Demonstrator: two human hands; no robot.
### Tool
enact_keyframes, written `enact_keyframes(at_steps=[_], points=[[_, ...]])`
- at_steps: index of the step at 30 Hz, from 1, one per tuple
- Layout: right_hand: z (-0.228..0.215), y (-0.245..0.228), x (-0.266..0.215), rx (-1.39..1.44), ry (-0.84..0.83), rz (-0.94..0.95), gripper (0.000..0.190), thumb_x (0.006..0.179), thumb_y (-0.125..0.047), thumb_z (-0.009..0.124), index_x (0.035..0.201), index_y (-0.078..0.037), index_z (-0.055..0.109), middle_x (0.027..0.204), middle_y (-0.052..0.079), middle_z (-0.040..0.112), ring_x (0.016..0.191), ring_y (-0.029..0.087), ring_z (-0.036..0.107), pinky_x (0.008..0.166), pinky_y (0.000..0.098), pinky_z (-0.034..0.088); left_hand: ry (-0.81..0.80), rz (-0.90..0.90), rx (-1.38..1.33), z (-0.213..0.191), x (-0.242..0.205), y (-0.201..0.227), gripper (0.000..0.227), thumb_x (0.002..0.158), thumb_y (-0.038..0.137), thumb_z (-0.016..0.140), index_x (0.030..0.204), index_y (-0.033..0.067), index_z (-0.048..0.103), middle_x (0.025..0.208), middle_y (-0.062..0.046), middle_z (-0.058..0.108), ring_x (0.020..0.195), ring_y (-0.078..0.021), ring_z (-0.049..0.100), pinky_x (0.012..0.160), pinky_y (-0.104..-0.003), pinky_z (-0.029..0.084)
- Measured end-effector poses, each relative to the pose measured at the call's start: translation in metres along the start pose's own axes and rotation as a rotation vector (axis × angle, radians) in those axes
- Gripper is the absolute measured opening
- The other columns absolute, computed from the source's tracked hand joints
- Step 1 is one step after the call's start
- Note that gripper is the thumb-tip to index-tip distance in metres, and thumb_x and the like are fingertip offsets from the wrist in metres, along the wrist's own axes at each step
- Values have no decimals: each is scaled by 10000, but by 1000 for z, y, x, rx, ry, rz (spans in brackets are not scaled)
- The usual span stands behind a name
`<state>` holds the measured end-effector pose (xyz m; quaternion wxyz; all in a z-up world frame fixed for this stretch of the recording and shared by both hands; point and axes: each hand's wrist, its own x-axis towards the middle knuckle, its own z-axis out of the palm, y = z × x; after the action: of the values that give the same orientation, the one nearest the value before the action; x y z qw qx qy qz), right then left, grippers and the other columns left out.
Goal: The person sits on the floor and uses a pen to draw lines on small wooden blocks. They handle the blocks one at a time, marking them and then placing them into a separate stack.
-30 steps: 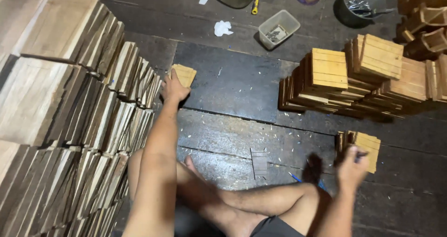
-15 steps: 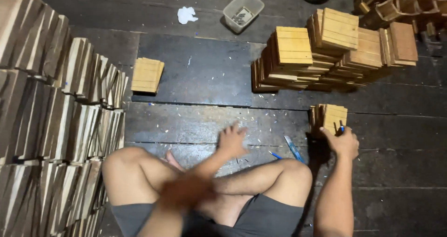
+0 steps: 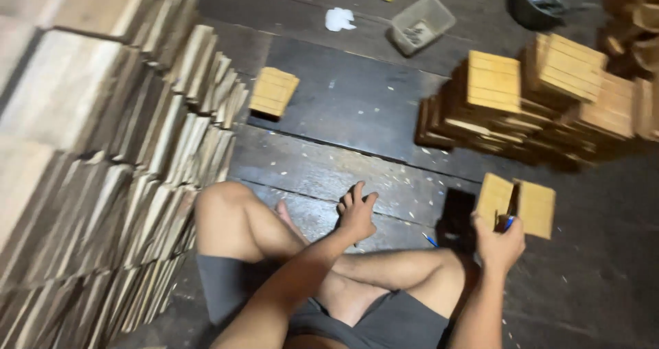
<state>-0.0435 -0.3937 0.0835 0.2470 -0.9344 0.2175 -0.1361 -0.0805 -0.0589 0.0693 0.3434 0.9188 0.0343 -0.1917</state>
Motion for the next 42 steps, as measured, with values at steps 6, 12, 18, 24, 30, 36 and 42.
enact_keyframes(at_steps=[6, 12, 18, 24, 30, 36, 42], points=[[54, -94, -57, -119, -176, -141, 786, 679, -573, 921, 1222, -68, 661, 1090, 265, 614, 1014, 533, 662, 849, 617, 549, 208, -130, -234, -58, -46, 12, 818, 693, 43, 763, 1452, 135, 474, 1647, -247, 62, 1378, -574, 236, 1062, -732, 297], [125, -167, -84, -328, -588, -232, 855, 716, -627, 842, 1380, -149, 593, 1258, 226, 573, 1078, 564, 656, 870, 652, 537, 462, -100, -314, -52, -28, 1, 758, 664, 115, 780, 1369, 172, 508, 1656, -189, 120, 1349, -554, 309, 1093, -673, 338], [214, -150, -99, -311, -551, -272, 605, 909, -405, 708, 1403, -145, 476, 1228, 252, 520, 1030, 622, 653, 859, 711, 512, 575, -30, -374, -34, -26, -11, 747, 592, 131, 735, 1301, 216, 516, 1658, -159, 196, 1311, -587, 390, 1093, -654, 392], [210, -159, -86, -216, -517, -261, 527, 864, -418, 653, 1258, -104, 499, 1208, 217, 527, 1005, 605, 647, 867, 674, 522, 533, -31, -313, -25, -10, -22, 728, 578, 195, 758, 1281, 175, 567, 1634, -154, 236, 1277, -581, 413, 1089, -649, 393], [156, -133, -74, 462, -666, -78, 324, 847, -141, 825, 1123, -26, 699, 918, 175, 690, 845, 301, 658, 708, 435, 515, 498, -71, -266, -30, 21, -12, 708, 594, 239, 849, 1257, 158, 615, 1570, -228, 299, 1285, -595, 407, 1101, -635, 362], [136, -120, -88, 985, -981, 182, 588, 781, 77, 645, 1352, 24, 511, 1046, 147, 671, 853, 212, 606, 634, 336, 552, 410, -132, -381, -33, 47, -5, 816, 496, 287, 899, 1251, 226, 597, 1587, -151, 299, 1358, -534, 395, 1157, -575, 317], [189, -110, -78, 719, -850, 88, 495, 812, 44, 771, 1262, -32, 581, 837, 84, 707, 733, 143, 656, 621, 310, 580, 414, -64, -370, -35, 71, -1, 738, 574, 205, 881, 1255, 188, 597, 1597, -154, 275, 1427, -504, 355, 1197, -543, 294]])
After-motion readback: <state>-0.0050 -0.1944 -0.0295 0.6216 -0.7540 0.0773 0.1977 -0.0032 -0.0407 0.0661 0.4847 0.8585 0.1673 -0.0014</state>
